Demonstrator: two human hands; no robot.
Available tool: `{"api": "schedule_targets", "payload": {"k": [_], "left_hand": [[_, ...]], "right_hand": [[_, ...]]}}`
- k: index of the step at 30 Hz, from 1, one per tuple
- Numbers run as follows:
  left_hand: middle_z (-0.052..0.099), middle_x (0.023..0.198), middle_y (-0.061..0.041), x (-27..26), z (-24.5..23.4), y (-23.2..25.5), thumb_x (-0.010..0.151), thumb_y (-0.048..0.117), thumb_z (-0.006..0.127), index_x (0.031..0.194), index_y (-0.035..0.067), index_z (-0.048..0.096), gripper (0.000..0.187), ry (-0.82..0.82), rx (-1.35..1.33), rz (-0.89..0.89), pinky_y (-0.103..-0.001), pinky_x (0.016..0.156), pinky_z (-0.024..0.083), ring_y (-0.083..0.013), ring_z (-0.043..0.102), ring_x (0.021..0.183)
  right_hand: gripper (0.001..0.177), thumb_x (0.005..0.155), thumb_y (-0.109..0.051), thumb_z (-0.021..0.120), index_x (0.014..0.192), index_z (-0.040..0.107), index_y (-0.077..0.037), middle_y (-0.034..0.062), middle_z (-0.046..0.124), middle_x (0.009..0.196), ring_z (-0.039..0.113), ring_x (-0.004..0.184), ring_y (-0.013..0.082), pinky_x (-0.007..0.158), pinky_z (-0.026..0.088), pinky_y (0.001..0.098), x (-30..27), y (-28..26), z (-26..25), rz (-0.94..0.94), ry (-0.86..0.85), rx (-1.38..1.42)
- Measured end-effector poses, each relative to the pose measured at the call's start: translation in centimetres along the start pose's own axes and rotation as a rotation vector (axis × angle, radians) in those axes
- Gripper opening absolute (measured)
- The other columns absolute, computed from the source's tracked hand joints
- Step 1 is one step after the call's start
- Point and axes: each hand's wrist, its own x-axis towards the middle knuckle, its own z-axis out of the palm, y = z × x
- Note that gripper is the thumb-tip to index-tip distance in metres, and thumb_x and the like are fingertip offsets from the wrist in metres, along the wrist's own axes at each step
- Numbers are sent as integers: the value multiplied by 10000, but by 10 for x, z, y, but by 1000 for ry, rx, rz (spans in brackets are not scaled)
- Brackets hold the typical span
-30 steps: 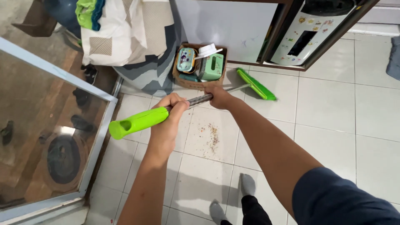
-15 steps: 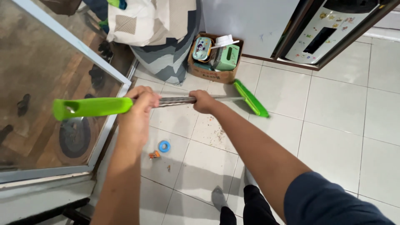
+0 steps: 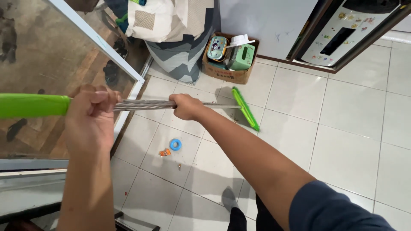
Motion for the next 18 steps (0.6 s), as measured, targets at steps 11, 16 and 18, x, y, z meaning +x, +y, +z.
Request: {"api": "schedule_targets", "payload": {"k": [11,16,18], "left_hand": [[436,680,-58,45,62,-82,897,35,584,706,95,466,232,-117,-115,-9,-393,835,483,-191,442,668],[484,707,-45,39,111,-158,829,9,559,707,87,485,163,-206,-115,-151,-368,880,452,-176,465,720],[478,679,-39,31,126,-184,821,-9,547,667,72,479,186,-294,-46,-179,-393,957,480,-172,475,711]], "right_hand": [[247,842,-115,603,1071,661,-190,106,704,1111,649,1096,328,864,519,497,-42,88,-71,209,145,-200],[229,823,-115,620,1038,673,-176,111,702,1097,640,1083,348,842,523,492,-81,184,-96,277,246,-255],[221,845,-116,619,1050,678,-173,129,711,1038,658,1032,349,841,525,479,-111,204,-109,381,211,-216]]}}
